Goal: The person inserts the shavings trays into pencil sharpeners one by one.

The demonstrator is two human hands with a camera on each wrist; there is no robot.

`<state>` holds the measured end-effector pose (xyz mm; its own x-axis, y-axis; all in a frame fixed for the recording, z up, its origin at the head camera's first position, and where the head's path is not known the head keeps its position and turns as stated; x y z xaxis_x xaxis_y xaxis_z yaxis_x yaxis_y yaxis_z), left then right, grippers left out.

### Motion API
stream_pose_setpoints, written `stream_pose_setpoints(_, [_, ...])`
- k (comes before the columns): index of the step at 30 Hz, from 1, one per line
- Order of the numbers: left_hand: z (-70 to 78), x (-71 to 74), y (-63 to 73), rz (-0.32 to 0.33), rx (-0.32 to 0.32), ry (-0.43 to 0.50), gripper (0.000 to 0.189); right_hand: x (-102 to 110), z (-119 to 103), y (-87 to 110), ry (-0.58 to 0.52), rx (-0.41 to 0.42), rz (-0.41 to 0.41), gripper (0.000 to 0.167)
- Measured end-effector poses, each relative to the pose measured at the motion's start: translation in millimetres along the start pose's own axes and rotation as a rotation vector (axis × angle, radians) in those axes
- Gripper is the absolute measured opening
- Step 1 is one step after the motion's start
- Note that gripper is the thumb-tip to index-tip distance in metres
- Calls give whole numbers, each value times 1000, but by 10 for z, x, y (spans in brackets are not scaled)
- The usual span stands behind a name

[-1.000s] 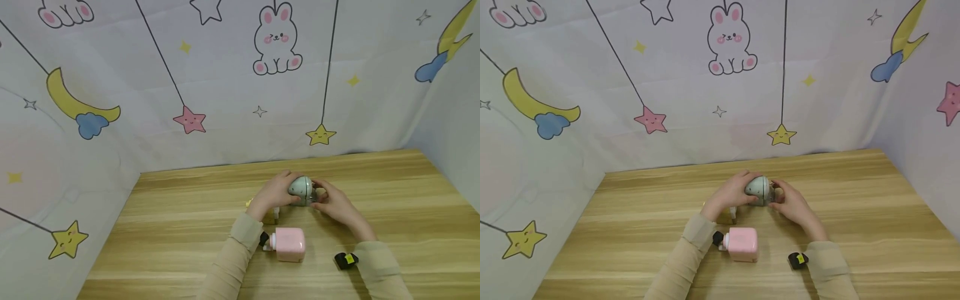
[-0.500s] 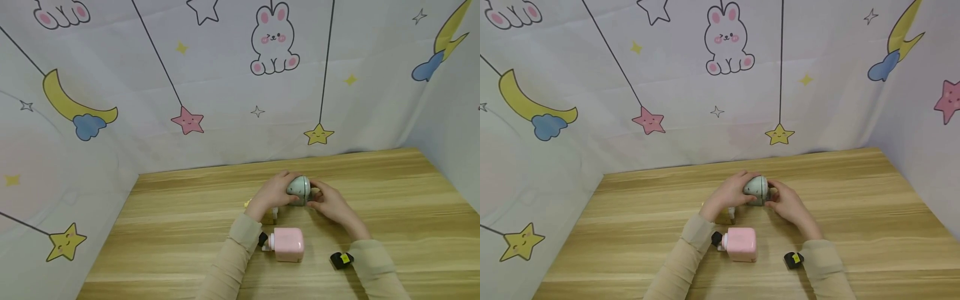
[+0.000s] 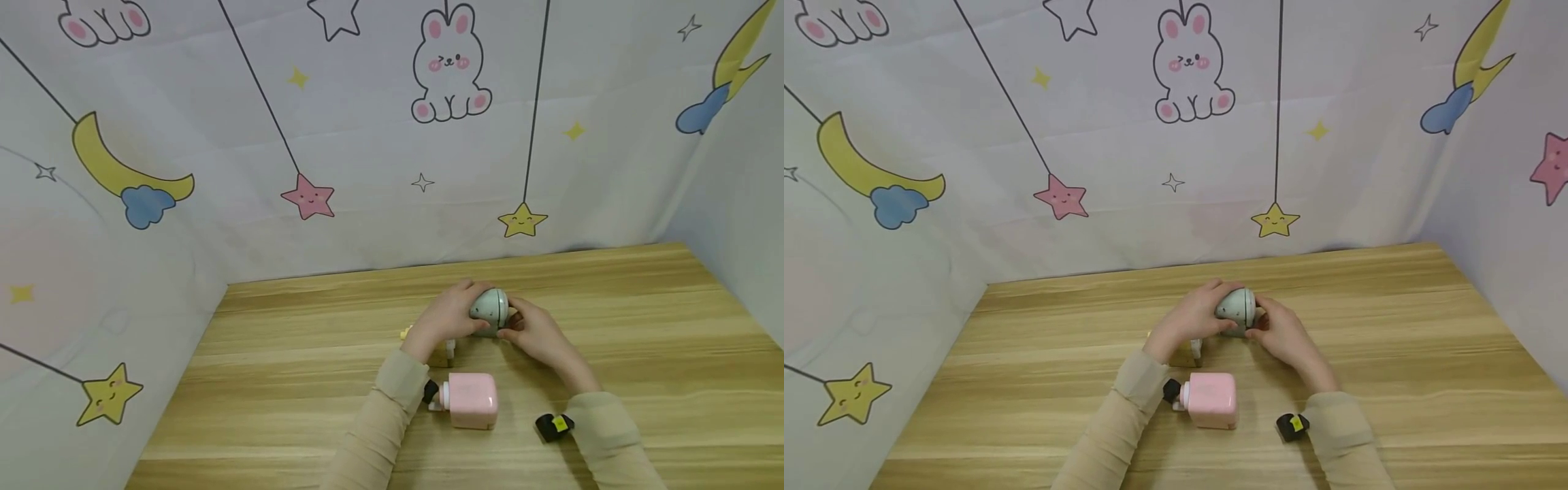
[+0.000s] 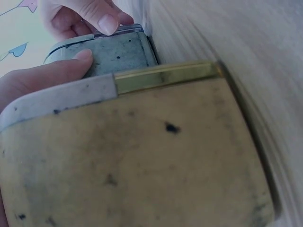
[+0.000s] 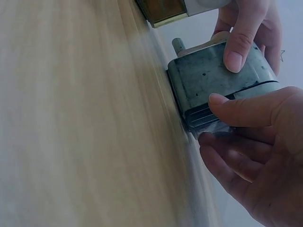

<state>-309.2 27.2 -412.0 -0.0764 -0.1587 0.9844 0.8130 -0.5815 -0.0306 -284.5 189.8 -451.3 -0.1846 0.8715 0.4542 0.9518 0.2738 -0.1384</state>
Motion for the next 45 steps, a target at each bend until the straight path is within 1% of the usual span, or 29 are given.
stream_pose_setpoints(9, [2,10,1,1,2,-17,66,-22,-4,-17,-3,-35,-5,64])
stream_pose_setpoints(19, [12,20,5,-9,9,-21,66,-26,-15,-13,5,-44,-6,65])
stream_pose_setpoints(27, [4,4,3,-14,19,-19,67,-51,-33,-4,44,-30,-10,66])
stream_pose_setpoints(39, [1,16,13,-20,11,-7,69,-44,-20,6,11,-26,-20,69])
stream_pose_setpoints(45, [-10,7,17,1,-4,7,70,-42,-15,3,-3,-19,-30,69])
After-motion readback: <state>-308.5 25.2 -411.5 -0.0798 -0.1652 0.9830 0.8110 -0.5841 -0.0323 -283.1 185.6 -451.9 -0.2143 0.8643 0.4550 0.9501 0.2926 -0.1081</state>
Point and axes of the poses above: each hand's wrist, its own y-axis away from the middle knuckle, its own x-axis out of the back of the hand, z = x × y, the point moved 3 cm from there along -y, towards the middle knuckle, and after that the axes turned 14 degrees about -y, right-handed, at the moved point
